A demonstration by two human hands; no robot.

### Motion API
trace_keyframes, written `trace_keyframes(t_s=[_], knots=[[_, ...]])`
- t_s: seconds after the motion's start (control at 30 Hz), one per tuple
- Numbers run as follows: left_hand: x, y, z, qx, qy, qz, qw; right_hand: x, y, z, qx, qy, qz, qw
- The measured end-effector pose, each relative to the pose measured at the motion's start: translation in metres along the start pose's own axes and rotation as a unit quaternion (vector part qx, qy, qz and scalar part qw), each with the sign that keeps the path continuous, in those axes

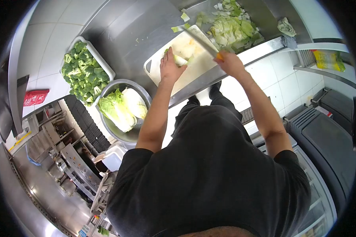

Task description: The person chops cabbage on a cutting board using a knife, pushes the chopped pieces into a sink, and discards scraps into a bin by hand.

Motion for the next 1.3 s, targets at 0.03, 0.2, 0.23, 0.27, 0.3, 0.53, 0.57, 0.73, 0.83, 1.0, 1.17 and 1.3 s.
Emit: trace_keyframes(t_s=[0.03, 0.2, 0.23, 0.27, 0.3, 0.53, 0.57, 0.73, 0.83, 1.0, 1.17, 1.3], knots=[[-0.003, 0.001, 0.000, 0.003, 0.010, -0.010, 1.000, 0.002, 0.012, 0.001, -0.023, 0.024, 0.005, 0.999], [-0.010, -0.005, -0.008, -0.001, -0.023, -0.046, 0.999, -0.015, 0.052, 0.007, 0.156, 0.132, 0.164, 0.965], [-0.011, -0.007, -0.012, -0.005, -0.035, -0.045, 0.998, -0.016, 0.046, 0.012, 0.186, 0.118, 0.184, 0.958], [-0.011, -0.010, -0.016, -0.011, -0.047, -0.045, 0.998, -0.017, 0.039, 0.016, 0.215, 0.105, 0.203, 0.949], [-0.010, -0.012, -0.018, -0.028, -0.047, -0.052, 0.997, -0.017, 0.034, 0.018, 0.223, 0.059, 0.178, 0.957], [-0.008, -0.020, -0.014, -0.071, -0.062, -0.108, 0.990, -0.013, 0.042, 0.022, 0.121, 0.073, 0.152, 0.978], [-0.011, -0.022, -0.014, -0.075, -0.060, -0.110, 0.989, -0.011, 0.044, 0.022, 0.122, 0.103, 0.153, 0.975], [-0.004, -0.024, 0.004, -0.018, -0.051, -0.121, 0.991, 0.029, -0.004, 0.021, 0.068, -0.065, 0.031, 0.995], [0.005, -0.031, 0.019, 0.013, -0.038, -0.090, 0.995, 0.008, -0.001, -0.006, 0.074, -0.042, 0.023, 0.996], [0.011, -0.040, 0.043, 0.110, -0.067, -0.065, 0.990, 0.010, 0.014, -0.047, 0.058, 0.007, -0.022, 0.998], [0.012, -0.057, 0.066, 0.098, -0.007, 0.044, 0.994, 0.019, 0.000, -0.059, 0.140, -0.017, 0.006, 0.990], [-0.001, -0.088, 0.073, -0.015, 0.079, 0.150, 0.985, 0.012, -0.003, -0.067, 0.125, -0.015, 0.020, 0.992]])
Point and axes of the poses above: each hand's wrist, its own z-axis towards the middle knuckle, its own x-axis out of the palm, y = z × x, the point moved 1 cm from there along z, towards the middle knuckle, and after that the axes turned 3 degrees about -y, right-handed, at the moved point
